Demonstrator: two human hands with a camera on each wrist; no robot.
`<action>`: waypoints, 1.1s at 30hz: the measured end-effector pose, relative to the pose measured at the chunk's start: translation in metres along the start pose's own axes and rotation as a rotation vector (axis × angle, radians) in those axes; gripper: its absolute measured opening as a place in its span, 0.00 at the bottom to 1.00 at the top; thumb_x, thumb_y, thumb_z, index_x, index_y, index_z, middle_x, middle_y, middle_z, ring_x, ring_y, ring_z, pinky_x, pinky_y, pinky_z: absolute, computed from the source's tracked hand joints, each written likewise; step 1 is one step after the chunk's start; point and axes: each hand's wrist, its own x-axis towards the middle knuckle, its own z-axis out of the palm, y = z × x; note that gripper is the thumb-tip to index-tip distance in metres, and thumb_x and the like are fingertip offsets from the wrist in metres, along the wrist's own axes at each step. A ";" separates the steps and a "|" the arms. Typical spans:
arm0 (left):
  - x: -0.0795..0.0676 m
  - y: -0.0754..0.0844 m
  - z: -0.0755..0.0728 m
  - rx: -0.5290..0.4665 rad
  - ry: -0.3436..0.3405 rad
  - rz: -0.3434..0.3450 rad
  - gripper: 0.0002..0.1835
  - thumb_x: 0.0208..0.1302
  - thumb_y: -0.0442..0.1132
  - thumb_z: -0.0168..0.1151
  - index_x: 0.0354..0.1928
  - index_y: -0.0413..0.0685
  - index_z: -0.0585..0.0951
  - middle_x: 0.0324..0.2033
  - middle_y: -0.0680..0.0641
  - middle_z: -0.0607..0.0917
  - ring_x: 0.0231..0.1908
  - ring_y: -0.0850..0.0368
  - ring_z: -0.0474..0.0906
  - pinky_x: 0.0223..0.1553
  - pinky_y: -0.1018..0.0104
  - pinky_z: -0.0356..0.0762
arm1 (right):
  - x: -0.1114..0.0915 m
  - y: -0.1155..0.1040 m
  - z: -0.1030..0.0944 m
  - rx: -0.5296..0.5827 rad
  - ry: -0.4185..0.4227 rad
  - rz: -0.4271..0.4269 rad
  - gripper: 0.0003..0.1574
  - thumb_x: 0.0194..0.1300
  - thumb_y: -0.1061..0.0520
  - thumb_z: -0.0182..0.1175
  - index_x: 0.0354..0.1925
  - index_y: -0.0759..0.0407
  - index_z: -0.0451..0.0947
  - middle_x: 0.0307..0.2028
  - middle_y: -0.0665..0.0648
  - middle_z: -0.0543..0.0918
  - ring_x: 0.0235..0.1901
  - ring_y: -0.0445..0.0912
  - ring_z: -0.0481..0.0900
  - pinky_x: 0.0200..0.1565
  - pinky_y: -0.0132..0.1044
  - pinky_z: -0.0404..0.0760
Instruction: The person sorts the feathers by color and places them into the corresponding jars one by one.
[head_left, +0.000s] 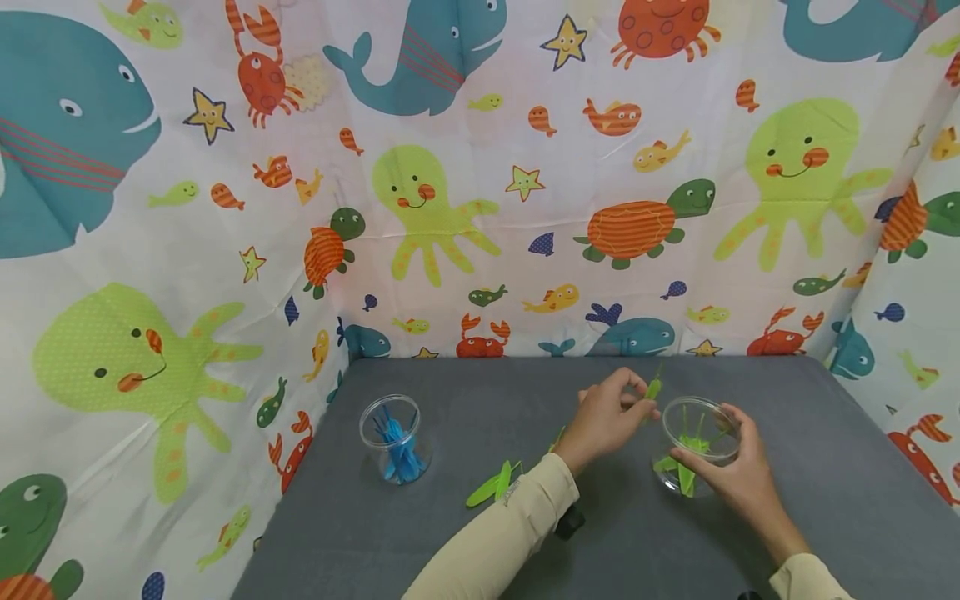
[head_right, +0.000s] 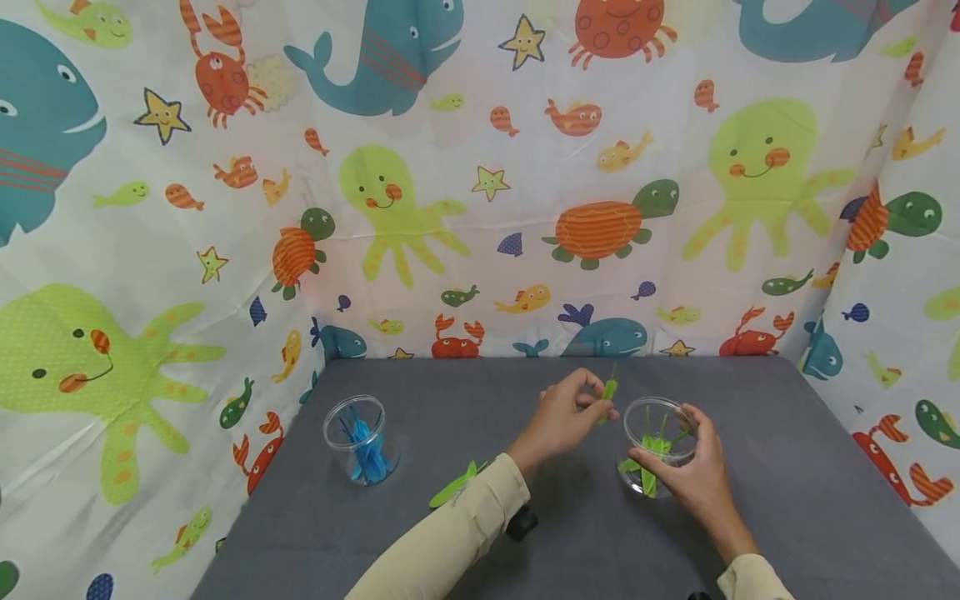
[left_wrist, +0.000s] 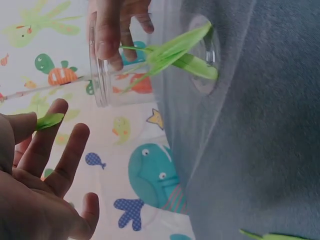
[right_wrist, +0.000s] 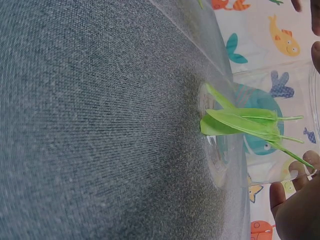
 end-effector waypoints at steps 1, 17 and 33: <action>0.001 0.001 0.001 -0.015 -0.003 -0.004 0.04 0.75 0.48 0.60 0.43 0.62 0.75 0.34 0.67 0.90 0.46 0.76 0.79 0.65 0.52 0.58 | 0.000 0.000 0.000 0.004 0.001 0.000 0.70 0.56 0.48 0.78 0.79 0.63 0.42 0.74 0.74 0.59 0.69 0.68 0.61 0.58 0.72 0.65; 0.014 0.014 0.017 -0.128 0.000 -0.053 0.06 0.70 0.49 0.66 0.41 0.62 0.78 0.36 0.66 0.89 0.37 0.75 0.80 0.41 0.71 0.75 | 0.000 0.000 -0.001 0.025 0.001 -0.001 0.70 0.56 0.50 0.77 0.79 0.63 0.42 0.74 0.74 0.58 0.70 0.70 0.60 0.58 0.74 0.64; 0.022 0.017 0.034 -0.125 0.080 -0.047 0.05 0.69 0.48 0.67 0.41 0.61 0.82 0.36 0.65 0.84 0.33 0.73 0.78 0.35 0.75 0.77 | 0.000 0.002 -0.001 -0.015 -0.021 -0.006 0.71 0.58 0.47 0.76 0.80 0.60 0.39 0.75 0.72 0.58 0.69 0.67 0.61 0.53 0.66 0.69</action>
